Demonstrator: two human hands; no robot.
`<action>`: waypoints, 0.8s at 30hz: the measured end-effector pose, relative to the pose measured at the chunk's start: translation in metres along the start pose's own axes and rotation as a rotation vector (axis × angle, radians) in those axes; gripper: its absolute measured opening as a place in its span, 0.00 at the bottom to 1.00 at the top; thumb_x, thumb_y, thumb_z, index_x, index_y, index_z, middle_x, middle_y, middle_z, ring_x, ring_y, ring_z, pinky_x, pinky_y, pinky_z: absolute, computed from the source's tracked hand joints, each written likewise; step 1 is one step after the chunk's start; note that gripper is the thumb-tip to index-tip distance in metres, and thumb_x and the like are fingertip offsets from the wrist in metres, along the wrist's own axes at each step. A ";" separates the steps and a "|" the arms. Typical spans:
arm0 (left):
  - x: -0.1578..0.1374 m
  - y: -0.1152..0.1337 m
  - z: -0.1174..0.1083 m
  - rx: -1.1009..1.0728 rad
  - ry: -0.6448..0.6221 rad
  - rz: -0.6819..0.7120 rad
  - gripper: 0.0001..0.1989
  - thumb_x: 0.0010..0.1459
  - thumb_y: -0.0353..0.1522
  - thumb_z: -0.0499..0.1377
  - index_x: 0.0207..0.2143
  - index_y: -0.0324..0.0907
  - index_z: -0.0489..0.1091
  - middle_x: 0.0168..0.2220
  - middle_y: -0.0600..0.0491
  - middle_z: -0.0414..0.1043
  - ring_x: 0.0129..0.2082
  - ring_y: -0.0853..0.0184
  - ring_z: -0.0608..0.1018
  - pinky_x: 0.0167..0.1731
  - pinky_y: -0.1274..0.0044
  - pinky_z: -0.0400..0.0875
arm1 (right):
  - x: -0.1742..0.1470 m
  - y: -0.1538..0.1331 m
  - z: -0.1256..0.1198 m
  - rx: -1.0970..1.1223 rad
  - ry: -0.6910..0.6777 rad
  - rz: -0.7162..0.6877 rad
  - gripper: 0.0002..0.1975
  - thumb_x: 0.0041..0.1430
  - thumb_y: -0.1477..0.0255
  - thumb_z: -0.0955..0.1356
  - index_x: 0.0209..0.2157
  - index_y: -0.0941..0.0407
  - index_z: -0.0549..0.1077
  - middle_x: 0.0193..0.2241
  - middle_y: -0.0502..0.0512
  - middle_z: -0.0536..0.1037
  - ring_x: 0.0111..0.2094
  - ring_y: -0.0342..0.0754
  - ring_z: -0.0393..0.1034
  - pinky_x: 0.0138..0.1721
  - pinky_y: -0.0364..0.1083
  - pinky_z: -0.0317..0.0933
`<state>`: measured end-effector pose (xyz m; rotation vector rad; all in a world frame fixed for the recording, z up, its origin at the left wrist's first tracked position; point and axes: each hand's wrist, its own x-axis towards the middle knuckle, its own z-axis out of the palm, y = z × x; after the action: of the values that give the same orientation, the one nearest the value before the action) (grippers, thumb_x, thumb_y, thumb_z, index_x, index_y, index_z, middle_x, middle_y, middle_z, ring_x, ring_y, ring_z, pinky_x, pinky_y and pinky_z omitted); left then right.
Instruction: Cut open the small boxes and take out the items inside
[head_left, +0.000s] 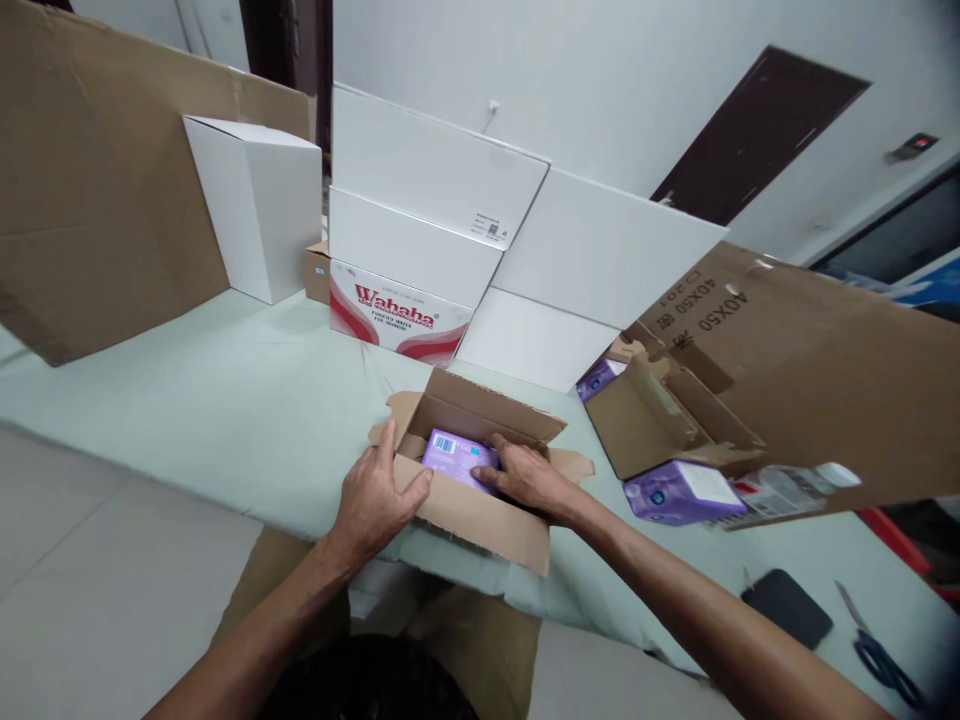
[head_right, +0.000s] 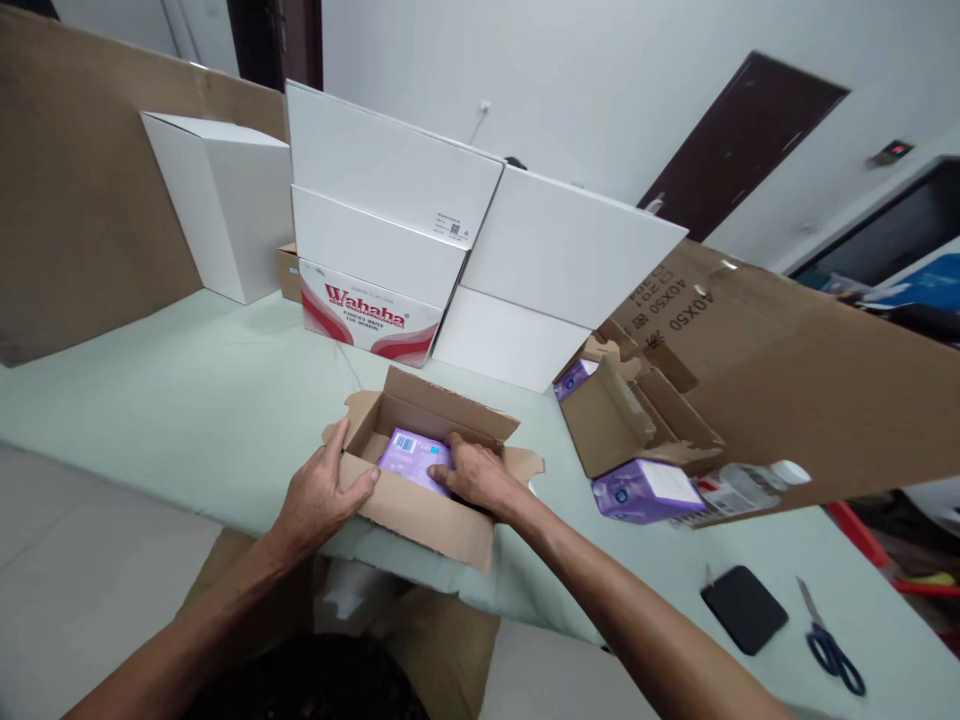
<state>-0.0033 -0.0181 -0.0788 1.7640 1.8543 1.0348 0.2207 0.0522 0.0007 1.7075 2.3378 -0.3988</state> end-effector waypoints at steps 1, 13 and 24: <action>0.000 0.000 0.000 -0.003 0.000 0.003 0.43 0.59 0.43 0.59 0.70 0.29 0.55 0.59 0.33 0.75 0.56 0.46 0.79 0.55 0.61 0.73 | -0.001 0.000 0.000 0.097 0.047 0.012 0.22 0.65 0.62 0.67 0.56 0.59 0.70 0.48 0.66 0.82 0.48 0.60 0.77 0.45 0.51 0.64; 0.003 -0.001 0.001 -0.006 -0.013 0.010 0.42 0.60 0.43 0.59 0.70 0.32 0.55 0.60 0.35 0.75 0.58 0.47 0.78 0.57 0.61 0.72 | -0.004 -0.031 -0.007 0.370 0.155 -0.010 0.30 0.64 0.55 0.68 0.60 0.58 0.68 0.60 0.67 0.75 0.61 0.61 0.68 0.60 0.54 0.59; 0.000 0.004 0.006 -0.065 0.018 -0.021 0.43 0.58 0.42 0.60 0.70 0.27 0.55 0.64 0.30 0.69 0.62 0.45 0.75 0.59 0.59 0.70 | -0.002 -0.035 0.005 0.472 0.161 0.134 0.36 0.58 0.58 0.71 0.63 0.60 0.65 0.58 0.69 0.76 0.59 0.64 0.70 0.57 0.56 0.63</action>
<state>0.0036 -0.0169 -0.0798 1.7005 1.8252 1.0934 0.1882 0.0383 0.0001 2.1615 2.3496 -0.8748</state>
